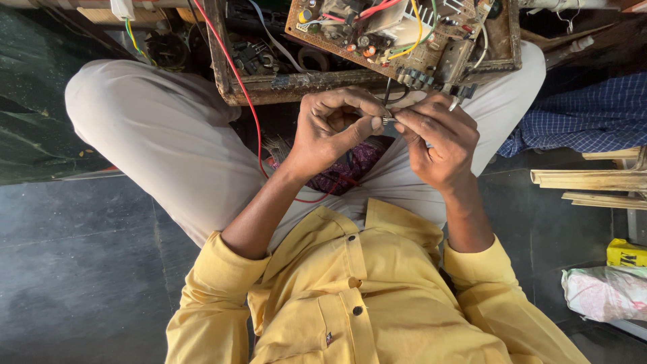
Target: The person sits on the floor repairing an electronic circuit board, using a thin metal hand tool to work on components and wires on the board. They handle small components, reposition the board, and at one point lift a green circuit board out of the wooden enclosure before continuing to work on the parts.
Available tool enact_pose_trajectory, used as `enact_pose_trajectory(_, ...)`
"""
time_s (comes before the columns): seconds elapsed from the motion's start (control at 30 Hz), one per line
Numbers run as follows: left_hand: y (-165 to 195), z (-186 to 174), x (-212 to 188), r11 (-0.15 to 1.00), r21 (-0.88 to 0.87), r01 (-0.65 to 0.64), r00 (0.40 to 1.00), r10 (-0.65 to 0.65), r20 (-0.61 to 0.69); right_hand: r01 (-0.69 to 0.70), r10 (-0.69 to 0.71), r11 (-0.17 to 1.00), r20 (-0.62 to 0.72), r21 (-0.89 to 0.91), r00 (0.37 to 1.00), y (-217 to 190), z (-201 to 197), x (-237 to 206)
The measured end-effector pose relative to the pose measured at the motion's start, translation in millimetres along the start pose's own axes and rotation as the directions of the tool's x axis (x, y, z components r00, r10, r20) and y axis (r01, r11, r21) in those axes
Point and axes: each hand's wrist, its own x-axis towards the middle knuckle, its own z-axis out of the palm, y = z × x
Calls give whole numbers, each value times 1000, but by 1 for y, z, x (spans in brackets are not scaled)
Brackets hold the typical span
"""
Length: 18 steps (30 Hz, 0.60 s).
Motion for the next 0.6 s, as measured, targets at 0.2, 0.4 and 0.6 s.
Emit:
enact_pose_trajectory(0.2, -1, 0, -1, 1000, -5, 0, 1000, 0, -9, -12, 12, 1000, -3, -5, 1000, 3, 2, -4)
enact_pose_trajectory(0.4, -1, -1, 0, 1000, 7, -9, 1000, 9, -5, 19, -19, 1000, 17, 6, 1000, 5, -4, 0)
enact_pose_trajectory(0.6, -2, -2, -1, 1000, 22, -13, 1000, 13, -7, 17, -16, 999, 40, -38, 999, 5, -12, 1)
